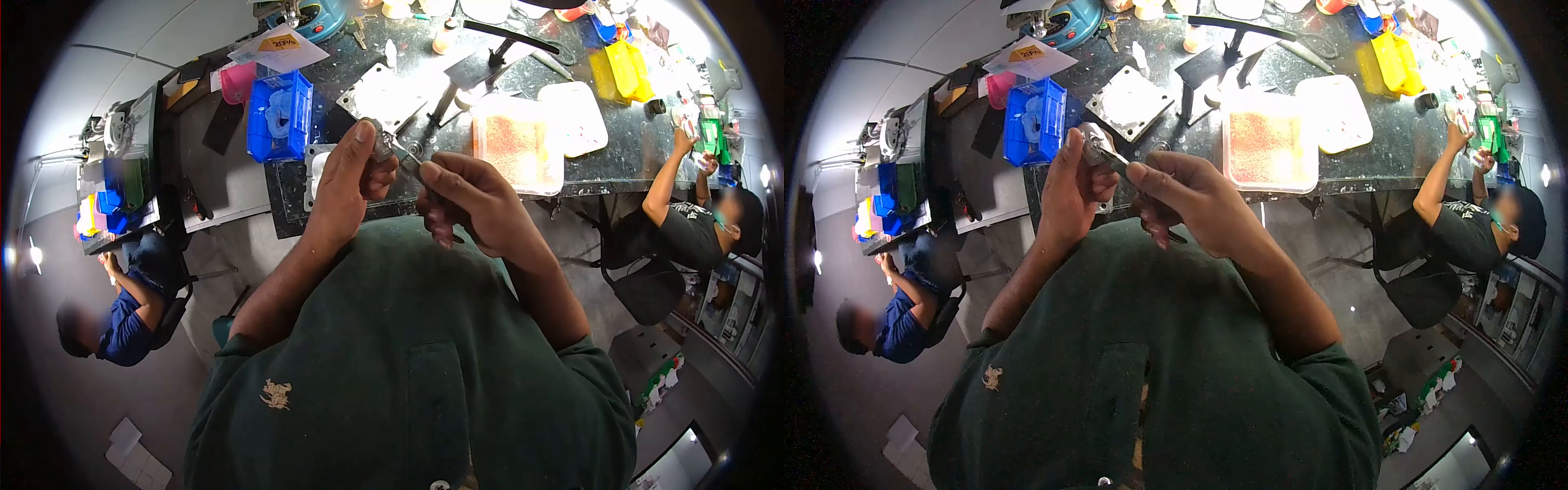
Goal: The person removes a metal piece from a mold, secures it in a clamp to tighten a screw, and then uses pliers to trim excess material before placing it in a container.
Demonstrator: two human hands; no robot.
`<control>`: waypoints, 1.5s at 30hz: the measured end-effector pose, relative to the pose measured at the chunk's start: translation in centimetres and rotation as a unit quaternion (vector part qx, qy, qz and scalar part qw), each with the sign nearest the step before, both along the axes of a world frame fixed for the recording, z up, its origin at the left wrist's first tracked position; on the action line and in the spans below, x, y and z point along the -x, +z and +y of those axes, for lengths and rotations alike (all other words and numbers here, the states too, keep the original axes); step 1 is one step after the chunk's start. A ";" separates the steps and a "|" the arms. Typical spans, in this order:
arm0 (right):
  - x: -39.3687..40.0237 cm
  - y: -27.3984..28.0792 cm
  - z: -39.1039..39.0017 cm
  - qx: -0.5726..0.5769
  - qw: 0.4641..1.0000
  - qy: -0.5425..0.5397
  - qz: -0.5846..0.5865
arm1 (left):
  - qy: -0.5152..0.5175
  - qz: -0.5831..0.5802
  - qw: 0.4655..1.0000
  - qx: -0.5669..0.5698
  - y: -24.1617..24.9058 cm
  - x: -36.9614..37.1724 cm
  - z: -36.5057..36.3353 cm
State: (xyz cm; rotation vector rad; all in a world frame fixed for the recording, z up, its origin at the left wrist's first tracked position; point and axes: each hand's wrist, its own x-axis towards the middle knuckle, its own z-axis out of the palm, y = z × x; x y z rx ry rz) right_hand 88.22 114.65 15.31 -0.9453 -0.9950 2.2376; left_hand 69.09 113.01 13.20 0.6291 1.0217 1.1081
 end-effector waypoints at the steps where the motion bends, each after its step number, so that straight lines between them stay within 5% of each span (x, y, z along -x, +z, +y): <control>1: -0.1 0.2 0.1 0.076 0.995 -0.001 0.060 | 0.000 -0.009 1.000 -0.020 0.1 -0.1 -0.1; 8: 0.3 1.1 0.0 0.196 0.977 -0.043 0.067 | 0.005 -0.069 0.997 -0.039 0.1 0.1 0.3; 10: 0.0 -0.4 -0.2 -0.051 0.997 -0.046 -0.036 | 0.010 -0.079 0.996 -0.041 -0.3 0.3 0.3; 11: -0.1 -0.3 -0.2 -0.050 0.997 -0.046 -0.036 | 0.010 -0.079 0.996 -0.040 -0.1 0.1 0.2; 13: -0.3 -0.2 0.0 -0.366 0.874 -0.039 -0.319 | 0.088 0.024 0.996 -0.014 0.4 -0.4 0.3; 15: 0.3 -0.6 0.0 -0.395 0.864 -0.095 -0.297 | 0.088 0.045 0.995 -0.018 0.3 -0.4 0.2; 17: 0.5 -1.3 0.4 -0.583 0.729 -0.116 -0.340 | 0.091 0.066 0.993 -0.023 0.4 -0.4 0.2; 24: 0.4 -0.4 0.8 -0.634 0.675 -0.081 -0.368 | 0.061 0.212 0.969 -0.110 1.0 -0.4 -0.1; 32: 0.5 0.2 0.4 -0.578 0.731 -0.010 -0.362 | 0.046 0.283 0.955 -0.078 1.2 -0.1 -0.2; 39: 0.4 0.6 0.7 -0.517 0.795 -0.021 -0.317 | 0.045 0.144 0.987 -0.057 1.1 0.1 -0.2; 41: -0.1 1.0 0.9 -0.274 0.923 0.034 -0.267 | 0.039 0.115 0.991 -0.054 1.1 0.2 -0.3; 42: -0.2 1.1 0.9 -0.275 0.923 0.034 -0.267 | 0.035 0.112 0.990 -0.072 1.3 0.2 -0.3; 44: -0.4 1.4 0.5 -0.019 0.999 0.012 -0.046 | 0.033 0.109 0.989 -0.090 1.4 0.3 -0.4; 45: -0.4 1.9 0.3 -0.019 0.999 0.013 -0.046 | 0.018 0.083 0.990 -0.110 1.4 0.4 -0.5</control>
